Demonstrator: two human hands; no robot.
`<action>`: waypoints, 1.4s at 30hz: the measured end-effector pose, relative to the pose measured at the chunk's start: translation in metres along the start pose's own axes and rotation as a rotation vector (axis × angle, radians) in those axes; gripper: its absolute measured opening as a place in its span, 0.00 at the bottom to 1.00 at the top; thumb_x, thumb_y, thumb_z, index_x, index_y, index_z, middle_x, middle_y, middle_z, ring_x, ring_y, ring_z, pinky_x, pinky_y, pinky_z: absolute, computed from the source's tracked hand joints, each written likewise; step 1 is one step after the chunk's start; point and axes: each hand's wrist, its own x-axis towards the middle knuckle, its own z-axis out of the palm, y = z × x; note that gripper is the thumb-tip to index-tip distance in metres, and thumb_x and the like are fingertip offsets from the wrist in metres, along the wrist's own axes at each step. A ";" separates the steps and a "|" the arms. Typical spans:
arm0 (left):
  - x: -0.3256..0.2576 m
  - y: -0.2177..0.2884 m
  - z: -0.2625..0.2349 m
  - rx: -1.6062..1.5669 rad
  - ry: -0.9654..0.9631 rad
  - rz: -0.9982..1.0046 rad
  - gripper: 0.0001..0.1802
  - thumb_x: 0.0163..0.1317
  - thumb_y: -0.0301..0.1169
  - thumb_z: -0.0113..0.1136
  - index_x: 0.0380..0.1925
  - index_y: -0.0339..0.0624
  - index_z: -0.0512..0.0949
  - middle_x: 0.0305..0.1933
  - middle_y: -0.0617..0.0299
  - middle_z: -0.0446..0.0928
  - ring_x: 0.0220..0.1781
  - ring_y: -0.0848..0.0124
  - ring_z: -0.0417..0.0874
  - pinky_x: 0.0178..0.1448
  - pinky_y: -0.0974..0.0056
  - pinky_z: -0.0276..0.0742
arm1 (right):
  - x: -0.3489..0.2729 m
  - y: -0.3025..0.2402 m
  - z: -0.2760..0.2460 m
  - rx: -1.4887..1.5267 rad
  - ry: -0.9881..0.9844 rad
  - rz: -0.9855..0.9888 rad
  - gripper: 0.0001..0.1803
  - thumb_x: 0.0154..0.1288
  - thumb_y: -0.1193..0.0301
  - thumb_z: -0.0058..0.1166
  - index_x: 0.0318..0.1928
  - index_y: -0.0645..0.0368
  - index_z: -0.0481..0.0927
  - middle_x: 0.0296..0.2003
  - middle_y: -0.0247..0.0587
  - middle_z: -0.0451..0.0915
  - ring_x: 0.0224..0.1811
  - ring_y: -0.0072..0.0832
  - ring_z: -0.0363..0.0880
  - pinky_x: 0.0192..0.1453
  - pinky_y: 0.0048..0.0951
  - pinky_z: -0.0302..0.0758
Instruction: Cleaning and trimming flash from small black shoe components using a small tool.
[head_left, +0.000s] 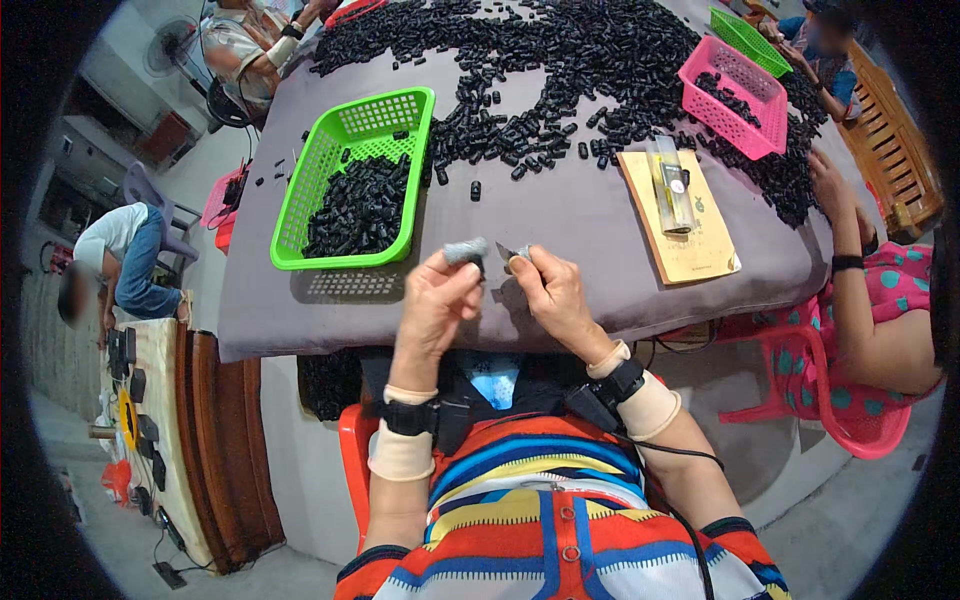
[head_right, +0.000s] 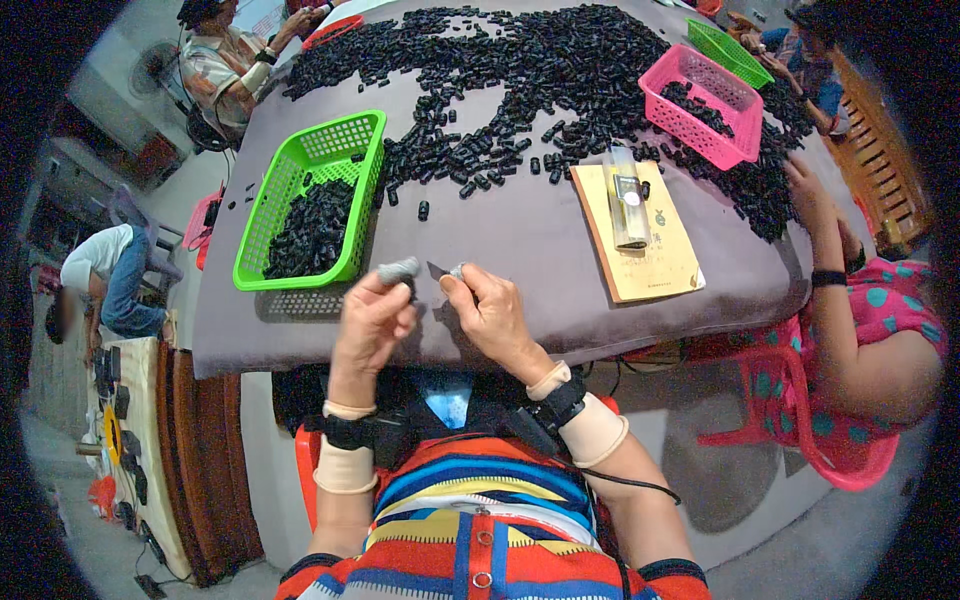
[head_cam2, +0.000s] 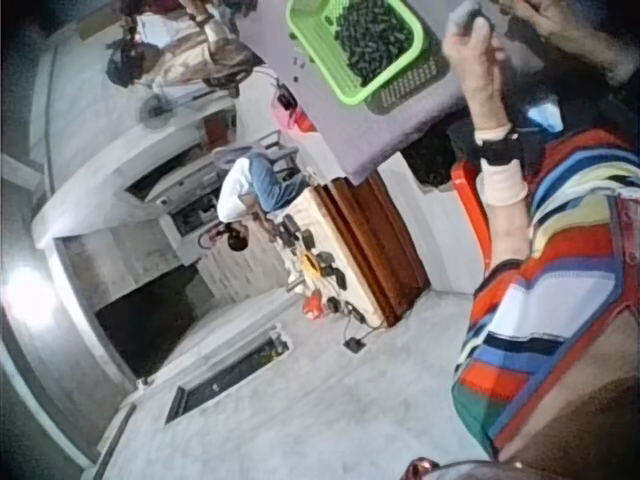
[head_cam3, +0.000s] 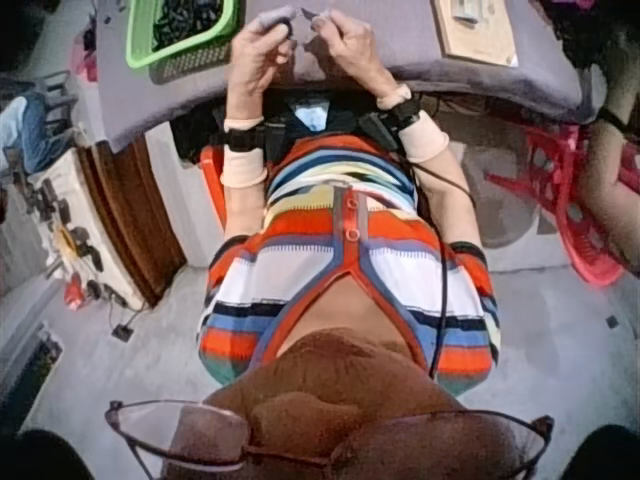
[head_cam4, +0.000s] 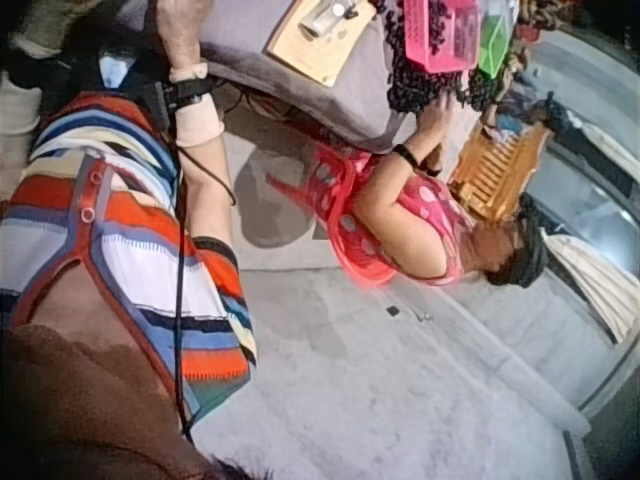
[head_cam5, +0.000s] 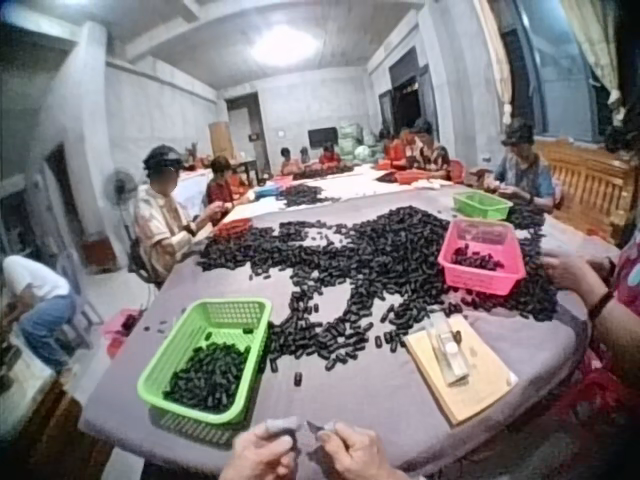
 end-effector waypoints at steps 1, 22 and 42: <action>0.001 0.013 0.003 0.074 0.040 0.063 0.14 0.57 0.23 0.59 0.45 0.38 0.76 0.24 0.68 0.74 0.18 0.81 0.71 0.18 0.78 0.66 | 0.000 0.001 -0.001 0.014 -0.001 0.004 0.17 0.63 0.67 0.51 0.22 0.62 0.65 0.15 0.46 0.67 0.16 0.39 0.65 0.21 0.35 0.60; 0.136 -0.006 -0.004 1.492 0.448 0.656 0.11 0.52 0.29 0.57 0.34 0.33 0.77 0.32 0.45 0.76 0.33 0.49 0.78 0.41 0.54 0.74 | 0.000 0.000 -0.002 0.148 0.005 0.101 0.19 0.66 0.64 0.49 0.23 0.64 0.65 0.14 0.42 0.64 0.18 0.21 0.56 0.21 0.30 0.60; 0.034 -0.029 -0.015 -0.208 -0.085 -0.075 0.11 0.61 0.24 0.55 0.45 0.37 0.75 0.34 0.61 0.76 0.29 0.76 0.74 0.29 0.74 0.71 | 0.003 0.005 -0.003 0.167 -0.012 0.171 0.18 0.65 0.65 0.50 0.23 0.64 0.67 0.14 0.45 0.65 0.17 0.21 0.58 0.20 0.30 0.60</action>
